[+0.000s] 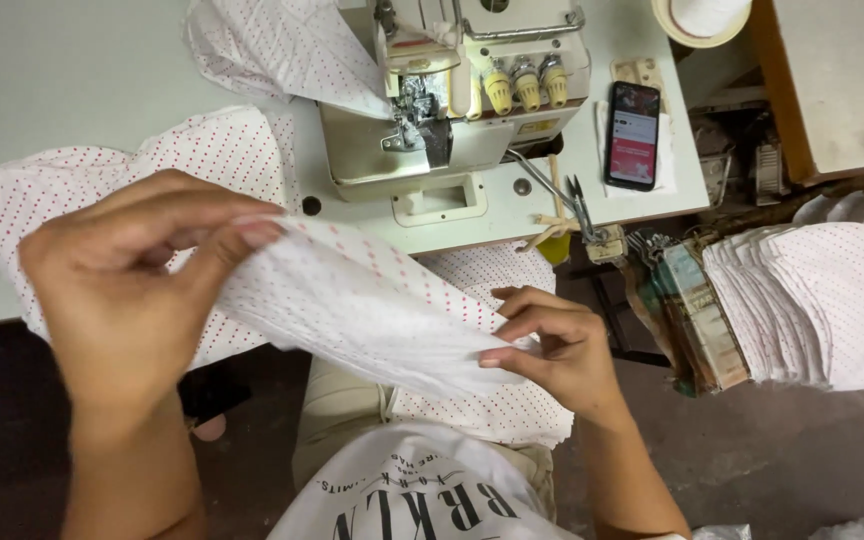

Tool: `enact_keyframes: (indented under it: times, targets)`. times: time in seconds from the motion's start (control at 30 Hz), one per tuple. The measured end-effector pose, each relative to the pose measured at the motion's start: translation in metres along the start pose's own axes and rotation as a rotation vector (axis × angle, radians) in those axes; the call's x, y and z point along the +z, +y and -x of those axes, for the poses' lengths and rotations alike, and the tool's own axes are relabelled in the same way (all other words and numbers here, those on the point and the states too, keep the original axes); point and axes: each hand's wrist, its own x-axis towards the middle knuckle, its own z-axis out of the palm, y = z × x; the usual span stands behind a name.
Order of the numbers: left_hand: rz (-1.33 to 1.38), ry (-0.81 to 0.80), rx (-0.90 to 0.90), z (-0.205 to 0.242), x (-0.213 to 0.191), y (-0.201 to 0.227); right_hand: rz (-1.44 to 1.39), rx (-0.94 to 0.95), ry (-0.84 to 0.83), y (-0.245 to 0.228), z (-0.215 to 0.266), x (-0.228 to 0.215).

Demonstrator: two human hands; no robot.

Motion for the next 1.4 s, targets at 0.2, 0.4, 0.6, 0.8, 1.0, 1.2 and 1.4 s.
enact_keyframes:
  times: [0.2,0.4,0.6,0.8,1.0,1.2,1.4]
  targets:
    - [0.198,0.181,-0.351,0.041,0.011,-0.061,0.13,0.066,-0.004,-0.024,-0.007,-0.017]
    - [0.317,0.195,-0.39,0.077,0.014,-0.09,0.149,0.01,0.09,-0.028,-0.013,-0.004]
    - [-0.142,0.418,0.11,0.043,0.011,-0.004,0.069,-0.173,0.146,-0.021,0.003,0.015]
    - [0.171,0.087,0.238,-0.087,0.106,-0.184,0.189,0.067,0.473,0.065,-0.024,0.051]
    - [-0.599,-0.11,0.156,-0.072,0.138,-0.25,0.394,0.592,0.302,0.151,-0.054,0.04]
    - [-0.441,-0.023,0.365,-0.033,0.166,-0.252,-0.039,0.465,0.216,0.168,-0.118,0.061]
    - [-0.59,0.048,0.374,-0.014,0.188,-0.24,-0.151,0.453,0.482,0.194,-0.094,0.045]
